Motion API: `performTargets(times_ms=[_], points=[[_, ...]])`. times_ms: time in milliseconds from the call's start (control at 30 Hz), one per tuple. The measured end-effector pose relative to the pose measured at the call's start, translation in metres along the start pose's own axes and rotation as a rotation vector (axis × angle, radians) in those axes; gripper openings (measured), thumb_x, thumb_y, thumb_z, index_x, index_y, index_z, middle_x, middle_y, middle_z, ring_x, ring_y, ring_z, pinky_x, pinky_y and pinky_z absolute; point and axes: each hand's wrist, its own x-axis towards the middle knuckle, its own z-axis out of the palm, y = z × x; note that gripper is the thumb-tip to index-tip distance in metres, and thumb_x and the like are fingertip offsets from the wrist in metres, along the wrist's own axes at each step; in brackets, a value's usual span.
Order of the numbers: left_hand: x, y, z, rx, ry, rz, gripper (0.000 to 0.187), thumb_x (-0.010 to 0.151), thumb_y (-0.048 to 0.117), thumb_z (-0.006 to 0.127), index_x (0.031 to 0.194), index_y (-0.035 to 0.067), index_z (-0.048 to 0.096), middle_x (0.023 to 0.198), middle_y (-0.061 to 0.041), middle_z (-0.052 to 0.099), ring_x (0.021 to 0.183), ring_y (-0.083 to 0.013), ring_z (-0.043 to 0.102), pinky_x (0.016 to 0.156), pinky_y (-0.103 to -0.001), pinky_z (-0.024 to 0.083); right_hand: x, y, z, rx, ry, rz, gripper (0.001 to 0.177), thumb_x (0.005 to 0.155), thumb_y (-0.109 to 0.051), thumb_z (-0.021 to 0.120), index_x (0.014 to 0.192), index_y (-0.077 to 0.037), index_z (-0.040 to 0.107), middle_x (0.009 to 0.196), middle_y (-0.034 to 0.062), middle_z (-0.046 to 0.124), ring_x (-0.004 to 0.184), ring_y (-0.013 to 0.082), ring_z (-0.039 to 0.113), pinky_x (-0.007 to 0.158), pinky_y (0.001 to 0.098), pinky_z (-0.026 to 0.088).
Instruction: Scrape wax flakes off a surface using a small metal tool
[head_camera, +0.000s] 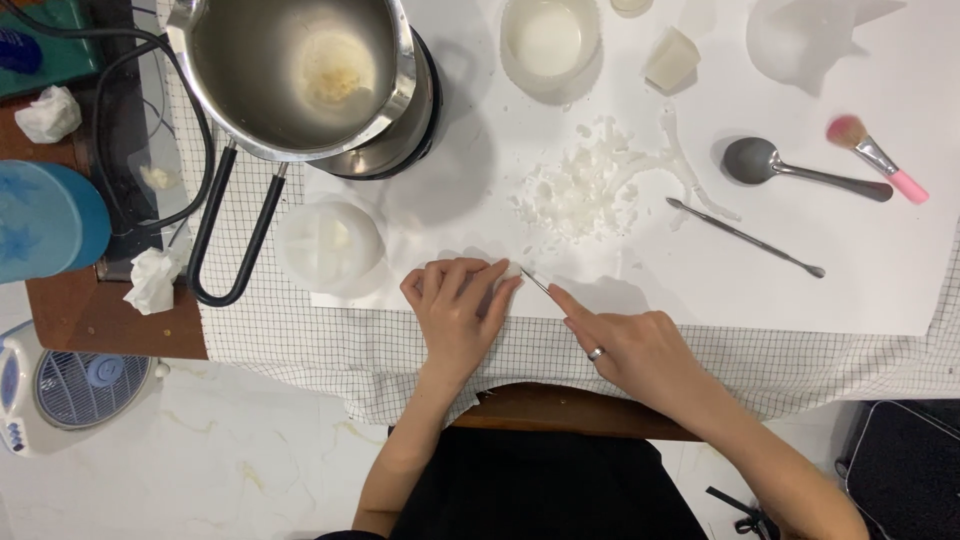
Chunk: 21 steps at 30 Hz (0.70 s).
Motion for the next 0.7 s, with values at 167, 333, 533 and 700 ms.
performTargets(times_ms=[167, 333, 533, 700], points=[[0.001, 0.0, 0.0, 0.0, 0.011, 0.03, 0.014, 0.079, 0.023, 0.075, 0.085, 0.011, 0.073, 0.076, -0.002, 0.061, 0.081, -0.0185, 0.048, 0.086, -0.042, 0.027, -0.003, 0.007, 0.016, -0.136, 0.019, -0.063, 0.044, 0.085, -0.009, 0.054, 0.129, -0.014, 0.054, 0.039, 0.0036, 0.059, 0.029, 0.0151, 0.053, 0.032, 0.0234, 0.043], [0.001, -0.001, 0.003, 0.003, 0.022, 0.049, 0.013, 0.079, 0.023, 0.076, 0.084, 0.011, 0.073, 0.076, -0.002, 0.063, 0.081, -0.0178, 0.049, 0.086, -0.041, 0.028, -0.004, 0.009, 0.023, -0.242, 0.035, -0.083, 0.051, 0.082, -0.005, 0.056, 0.132, -0.013, 0.052, 0.039, 0.0026, 0.058, 0.029, 0.0142, 0.053, 0.032, 0.0229, 0.043], [0.0, -0.002, 0.002, -0.01, 0.001, 0.042, 0.012, 0.079, 0.021, 0.075, 0.085, 0.011, 0.074, 0.075, -0.003, 0.064, 0.081, -0.0186, 0.051, 0.086, -0.041, 0.029, -0.005, 0.008, 0.035, -0.354, -0.123, -0.022, 0.067, 0.074, -0.001, 0.057, 0.138, -0.008, 0.041, 0.043, 0.0024, 0.058, 0.031, 0.0151, 0.053, 0.032, 0.0264, 0.042], [-0.001, -0.002, 0.004, -0.022, 0.0, 0.035, 0.012, 0.078, 0.02, 0.076, 0.085, 0.011, 0.074, 0.074, -0.002, 0.064, 0.081, -0.0188, 0.052, 0.085, -0.041, 0.03, -0.003, 0.006, 0.037, -0.446, -0.197, -0.031, 0.068, 0.072, -0.001, 0.055, 0.138, -0.003, 0.04, 0.043, 0.0028, 0.057, 0.03, 0.0148, 0.051, 0.031, 0.0252, 0.038]])
